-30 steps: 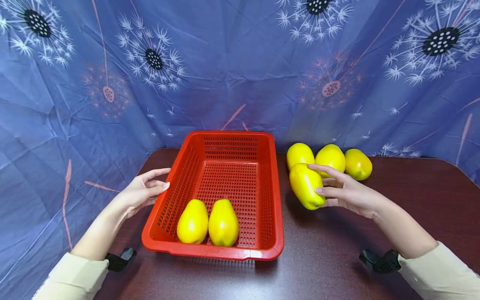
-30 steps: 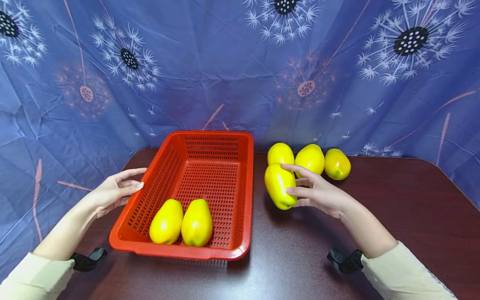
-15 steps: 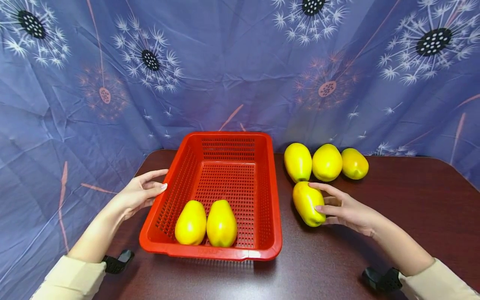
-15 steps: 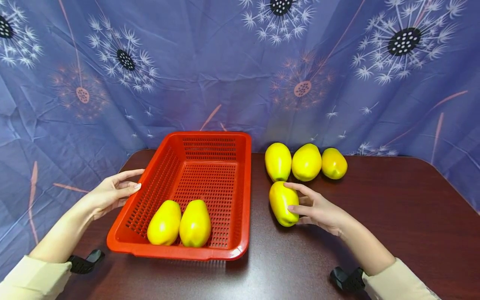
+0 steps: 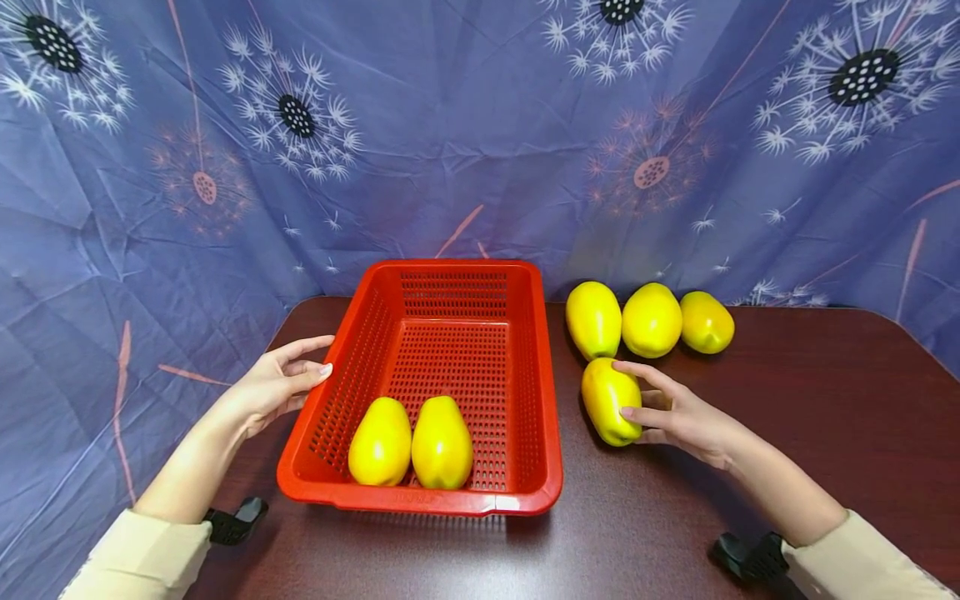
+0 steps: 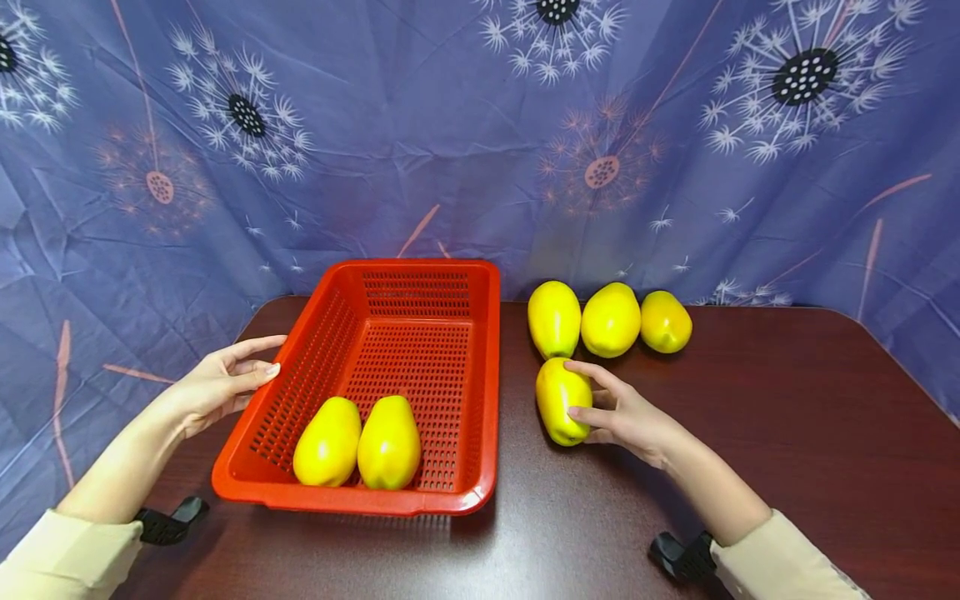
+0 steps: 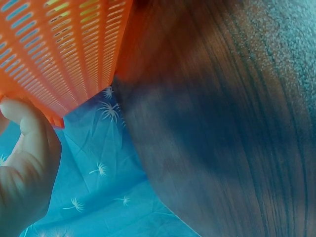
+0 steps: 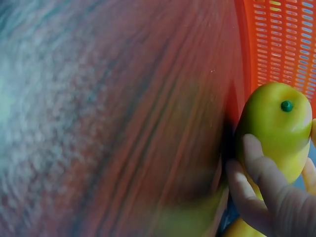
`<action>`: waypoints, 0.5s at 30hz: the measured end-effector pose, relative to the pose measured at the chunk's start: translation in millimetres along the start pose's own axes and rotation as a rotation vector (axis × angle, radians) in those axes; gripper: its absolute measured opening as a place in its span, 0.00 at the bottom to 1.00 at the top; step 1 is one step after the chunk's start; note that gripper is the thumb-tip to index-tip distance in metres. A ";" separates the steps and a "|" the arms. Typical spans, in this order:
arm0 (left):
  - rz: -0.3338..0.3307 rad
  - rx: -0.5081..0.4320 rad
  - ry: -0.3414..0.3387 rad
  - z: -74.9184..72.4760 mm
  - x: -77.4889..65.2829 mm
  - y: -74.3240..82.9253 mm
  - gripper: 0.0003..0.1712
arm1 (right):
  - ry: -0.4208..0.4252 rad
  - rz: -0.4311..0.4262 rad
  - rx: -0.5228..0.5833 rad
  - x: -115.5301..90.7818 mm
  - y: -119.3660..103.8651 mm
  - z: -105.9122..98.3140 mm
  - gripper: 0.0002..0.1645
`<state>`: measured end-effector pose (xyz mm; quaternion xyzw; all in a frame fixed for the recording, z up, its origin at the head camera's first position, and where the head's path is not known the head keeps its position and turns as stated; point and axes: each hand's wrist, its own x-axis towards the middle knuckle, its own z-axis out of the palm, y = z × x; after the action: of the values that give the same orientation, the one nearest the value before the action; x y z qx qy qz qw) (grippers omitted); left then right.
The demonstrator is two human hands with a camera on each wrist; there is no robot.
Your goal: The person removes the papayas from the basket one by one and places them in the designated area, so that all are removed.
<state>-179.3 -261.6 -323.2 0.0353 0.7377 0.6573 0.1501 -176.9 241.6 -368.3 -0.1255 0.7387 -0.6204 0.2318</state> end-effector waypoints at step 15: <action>-0.001 -0.014 -0.012 0.7 -0.6 2.9 0.37 | 0.031 -0.004 -0.021 -2.1 -2.9 -0.8 0.39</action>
<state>-179.0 -260.6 -320.2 0.0377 0.7320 0.6623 0.1552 -175.8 242.7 -365.0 -0.1198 0.7484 -0.6150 0.2174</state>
